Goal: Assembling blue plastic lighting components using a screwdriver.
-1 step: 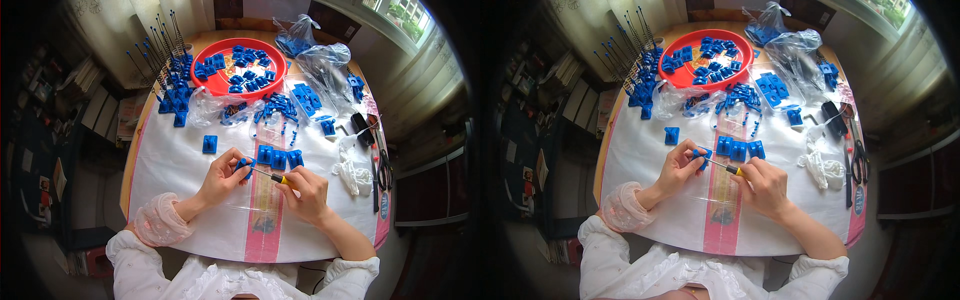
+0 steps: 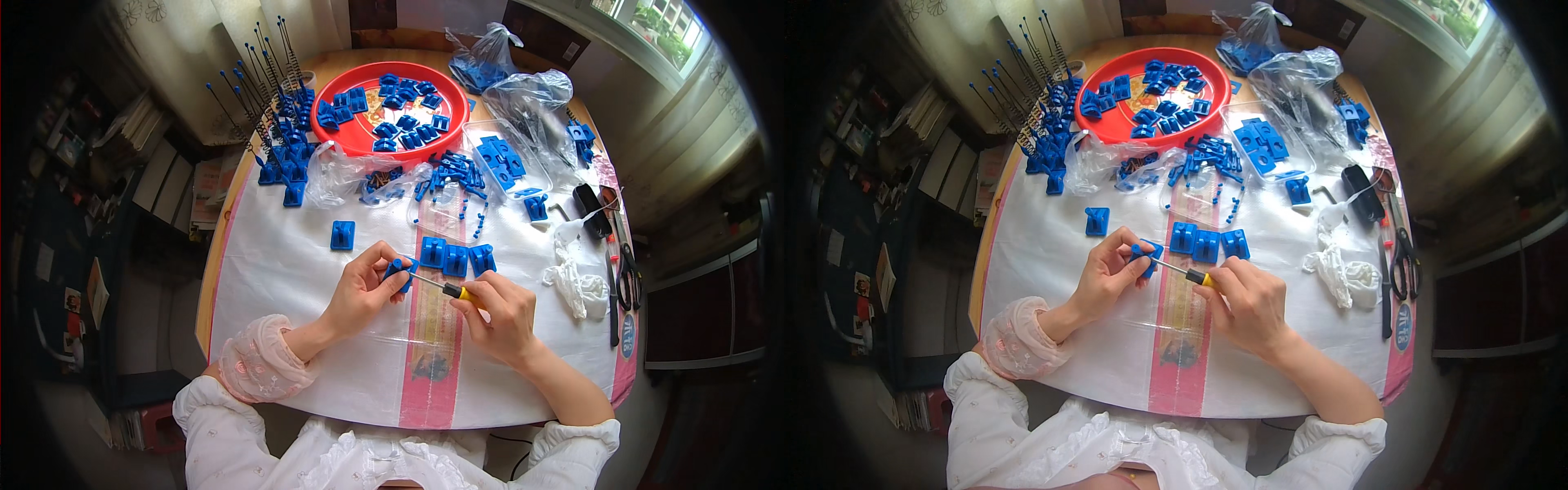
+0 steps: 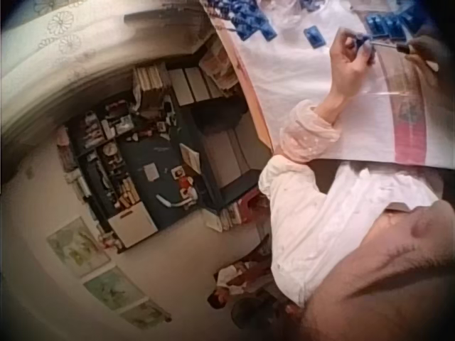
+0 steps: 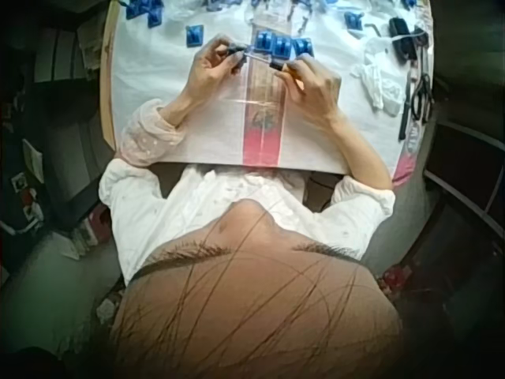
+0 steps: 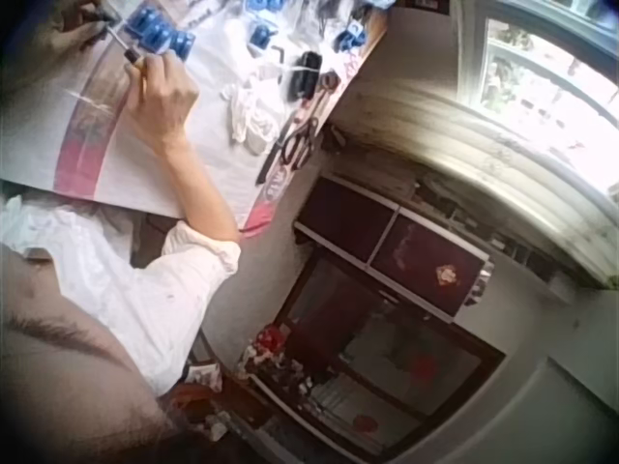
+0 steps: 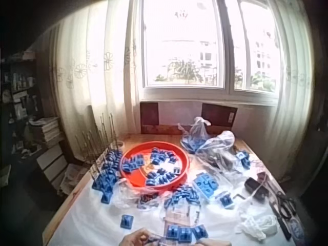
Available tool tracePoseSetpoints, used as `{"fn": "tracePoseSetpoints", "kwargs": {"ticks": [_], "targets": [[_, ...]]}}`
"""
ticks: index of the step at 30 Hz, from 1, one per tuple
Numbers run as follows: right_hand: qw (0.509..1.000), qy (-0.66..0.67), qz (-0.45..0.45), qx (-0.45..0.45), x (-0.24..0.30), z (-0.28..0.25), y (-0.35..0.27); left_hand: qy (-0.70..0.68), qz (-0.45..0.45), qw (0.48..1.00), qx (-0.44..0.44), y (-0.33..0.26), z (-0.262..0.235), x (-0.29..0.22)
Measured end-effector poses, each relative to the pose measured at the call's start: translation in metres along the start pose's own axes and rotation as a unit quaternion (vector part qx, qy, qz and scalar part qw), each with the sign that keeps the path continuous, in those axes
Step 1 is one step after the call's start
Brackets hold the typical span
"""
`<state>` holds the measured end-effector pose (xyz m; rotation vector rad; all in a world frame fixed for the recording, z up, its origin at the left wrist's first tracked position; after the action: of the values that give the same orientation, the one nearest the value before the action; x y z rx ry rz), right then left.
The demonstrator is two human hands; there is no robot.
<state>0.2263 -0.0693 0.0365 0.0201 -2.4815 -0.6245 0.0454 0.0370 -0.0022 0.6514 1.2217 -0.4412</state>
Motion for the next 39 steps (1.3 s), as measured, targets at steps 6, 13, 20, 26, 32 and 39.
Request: {"fn": "tracePoseSetpoints", "kwargs": {"ticks": [6, 13, 20, 26, 32, 39], "targets": [[0.999, -0.007, 0.019, 0.028, -0.002, 0.003, 0.002, -0.022, 0.009, 1.000, -0.008, -0.001, -0.002, 0.007], [0.995, 0.027, 0.036, 0.083, -0.007, 0.007, -0.002, -0.025, 0.009, 1.000, 0.004, 0.000, 0.000, 0.005], [0.979, 0.128, 0.107, 0.113, -0.005, 0.010, 0.001, -0.008, 0.003, 1.000, -0.009, -0.001, -0.003, 0.006], [0.993, 0.083, 0.047, 0.063, -0.005, 0.008, 0.000, -0.019, 0.000, 1.000, -0.009, -0.001, -0.003, 0.006], [0.999, -0.007, -0.027, 0.017, 0.002, 0.000, 0.000, -0.015, -0.001, 1.000, 0.004, -0.001, -0.001, 0.005], [0.997, -0.056, -0.057, 0.000, 0.007, -0.003, -0.001, -0.016, 0.001, 1.000, 0.008, -0.001, -0.001, 0.005]]}}
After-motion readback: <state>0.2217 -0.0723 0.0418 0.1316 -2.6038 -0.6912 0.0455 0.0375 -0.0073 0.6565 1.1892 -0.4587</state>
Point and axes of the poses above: each hand's wrist, its own y-axis towards the middle knuckle, its own z-axis out of the palm, x = y × z, the point moved 5 cm from there along y, towards the middle knuckle, and after that the axes turned 12 degrees about z, right-handed, at the moved point
